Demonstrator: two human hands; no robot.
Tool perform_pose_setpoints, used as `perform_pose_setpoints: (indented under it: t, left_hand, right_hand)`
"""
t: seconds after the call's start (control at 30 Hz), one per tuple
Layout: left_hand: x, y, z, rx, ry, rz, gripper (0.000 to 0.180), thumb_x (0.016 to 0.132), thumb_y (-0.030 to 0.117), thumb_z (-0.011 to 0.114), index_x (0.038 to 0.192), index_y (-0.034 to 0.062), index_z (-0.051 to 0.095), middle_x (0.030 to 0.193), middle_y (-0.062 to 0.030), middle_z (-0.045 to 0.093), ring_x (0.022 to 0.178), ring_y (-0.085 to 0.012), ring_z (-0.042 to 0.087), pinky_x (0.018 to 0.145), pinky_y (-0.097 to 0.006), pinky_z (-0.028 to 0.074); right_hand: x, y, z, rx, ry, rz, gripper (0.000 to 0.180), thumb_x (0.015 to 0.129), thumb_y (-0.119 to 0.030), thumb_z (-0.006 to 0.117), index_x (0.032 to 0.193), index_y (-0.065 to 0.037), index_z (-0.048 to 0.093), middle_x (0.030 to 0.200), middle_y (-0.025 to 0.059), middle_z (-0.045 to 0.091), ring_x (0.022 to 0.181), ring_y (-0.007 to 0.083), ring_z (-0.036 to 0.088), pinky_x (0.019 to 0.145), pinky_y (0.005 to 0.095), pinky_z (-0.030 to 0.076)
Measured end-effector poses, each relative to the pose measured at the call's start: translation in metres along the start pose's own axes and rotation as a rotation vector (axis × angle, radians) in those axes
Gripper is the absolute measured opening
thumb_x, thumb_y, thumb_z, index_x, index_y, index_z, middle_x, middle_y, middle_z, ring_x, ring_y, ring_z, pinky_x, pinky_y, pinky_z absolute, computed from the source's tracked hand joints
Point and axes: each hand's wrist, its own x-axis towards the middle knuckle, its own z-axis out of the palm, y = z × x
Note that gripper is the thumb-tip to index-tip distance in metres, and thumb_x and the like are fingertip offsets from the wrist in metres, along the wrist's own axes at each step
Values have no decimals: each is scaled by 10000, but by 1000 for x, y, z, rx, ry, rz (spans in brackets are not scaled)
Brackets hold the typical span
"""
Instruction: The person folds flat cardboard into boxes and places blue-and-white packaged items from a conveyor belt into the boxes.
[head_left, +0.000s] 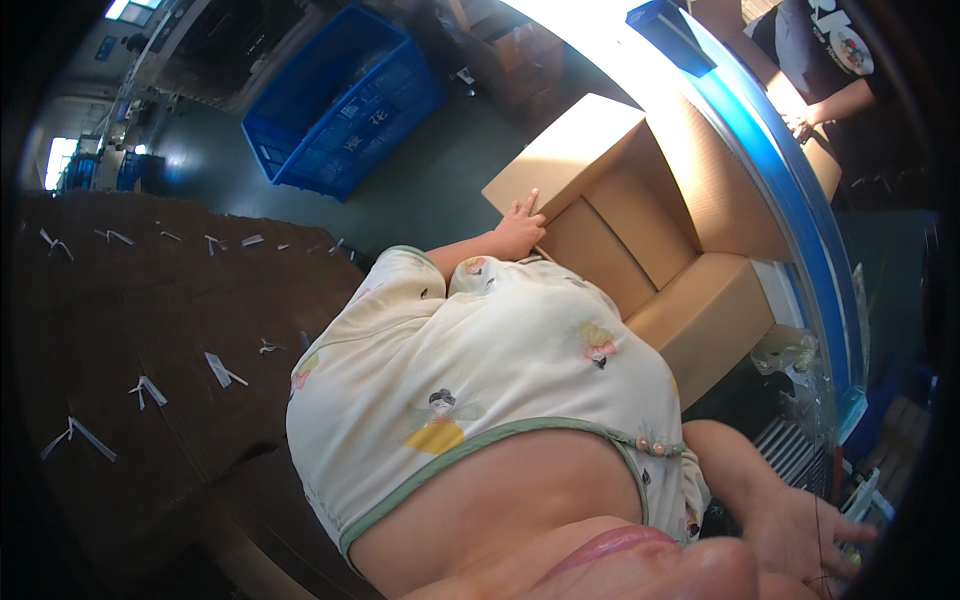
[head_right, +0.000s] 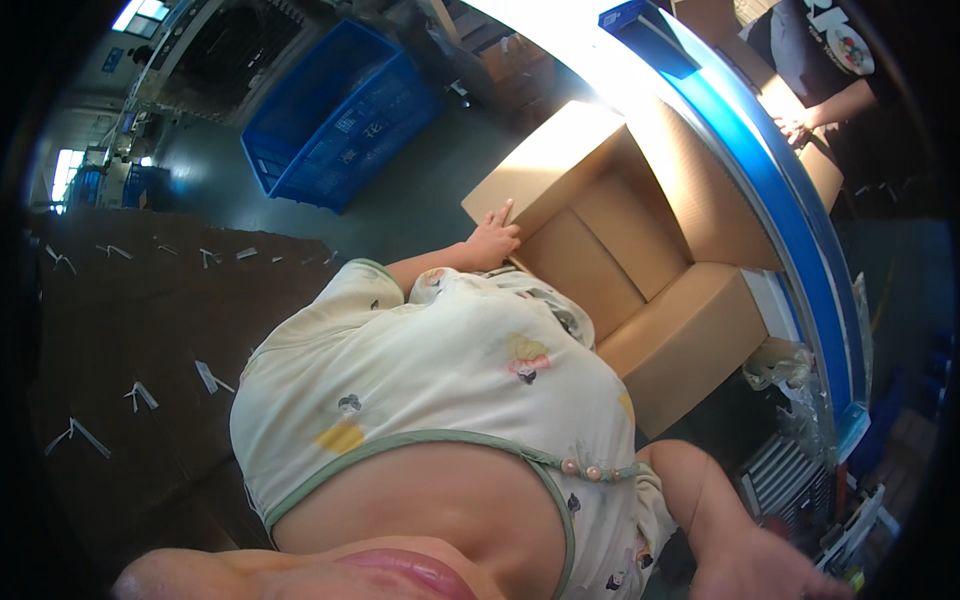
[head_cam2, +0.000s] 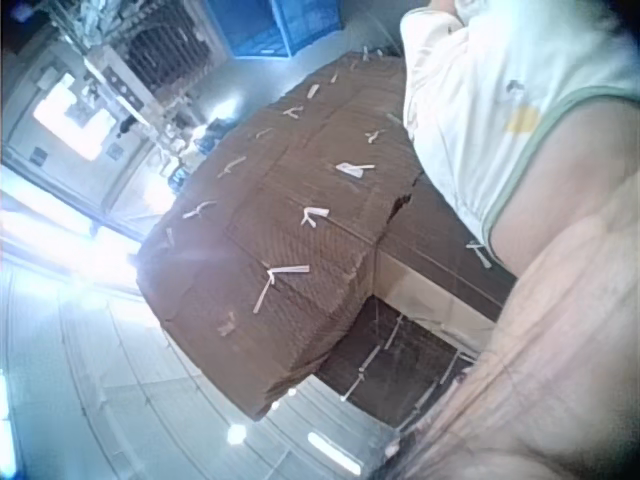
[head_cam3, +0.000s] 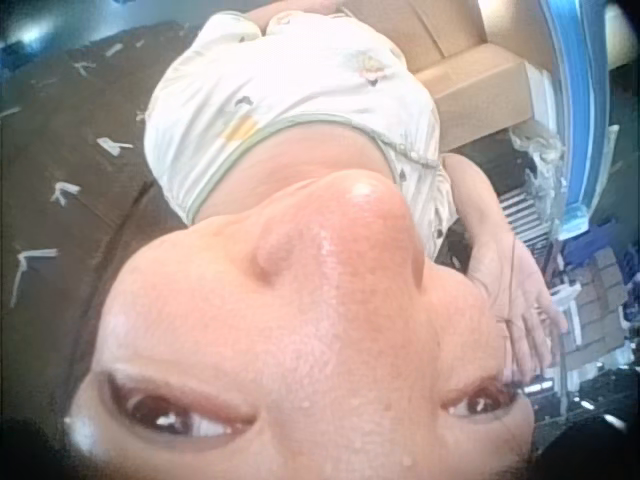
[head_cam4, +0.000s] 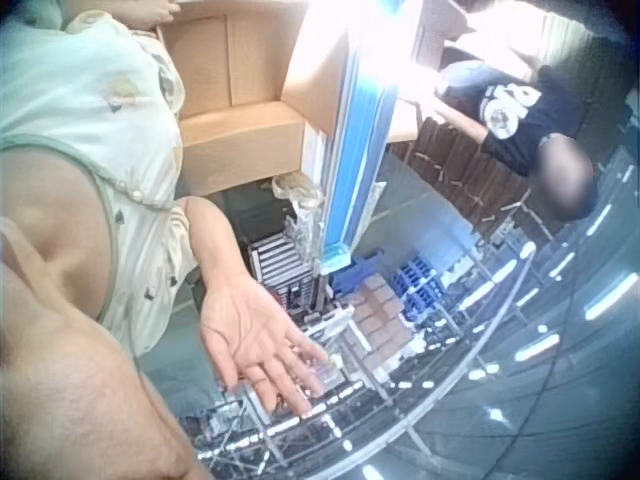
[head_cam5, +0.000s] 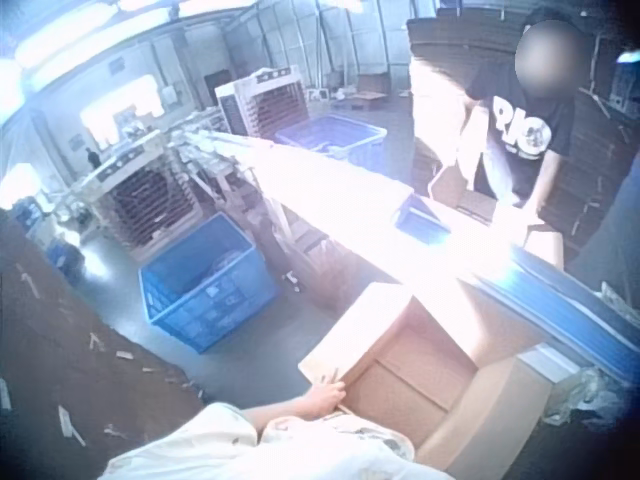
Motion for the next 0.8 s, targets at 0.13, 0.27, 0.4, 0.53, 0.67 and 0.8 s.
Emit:
perform_pose_setpoints:
  t: [0.13,0.27,0.4,0.53,0.67,0.8]
  left_hand:
    - [12,14,-41,-258,-328,-127,369,748,291,580,1085,141,579,1133,-132,495,1243,-468,188,987,-525,237]
    - [31,0,-106,-674,-390,-44,332,822,286,550,1097,100,553,1141,-126,502,1153,-345,386,964,-397,327]
    - [74,-56,-191,-735,121,124,292,842,226,556,1072,47,549,1142,-138,502,1061,-277,473,912,-348,387]
    - [149,-165,-257,-493,800,-41,319,840,255,566,1095,68,526,1115,-169,497,1060,-286,479,902,-339,397]
    - [268,-315,-244,-210,959,-350,417,818,359,563,1134,96,492,1096,-157,511,991,-283,521,852,-358,432]
    - [325,-368,-230,-326,776,-367,505,784,431,574,1154,103,473,1076,-147,524,973,-267,533,821,-358,452]
  right_hand:
    - [-56,33,-140,-1067,-589,647,441,905,-348,423,712,34,527,769,147,642,683,193,601,657,289,470]
    - [-195,7,-261,-1354,-956,1155,438,883,-311,495,618,34,541,577,127,581,441,195,543,450,302,430]
    - [-285,-31,-297,-1285,-1175,1480,447,883,-346,451,1057,63,504,999,245,567,896,359,559,789,395,440]
    - [-285,-18,-238,-1175,-1522,1796,628,825,-389,508,1219,85,385,1143,275,494,1037,390,495,880,396,398]
    - [-254,19,-216,-1077,-1706,2021,633,772,-359,582,1244,21,400,1094,244,539,1005,306,545,841,366,427]
    - [-192,87,-92,-1204,-1360,1768,442,838,-186,533,1240,-33,430,991,163,595,884,194,584,736,295,451]
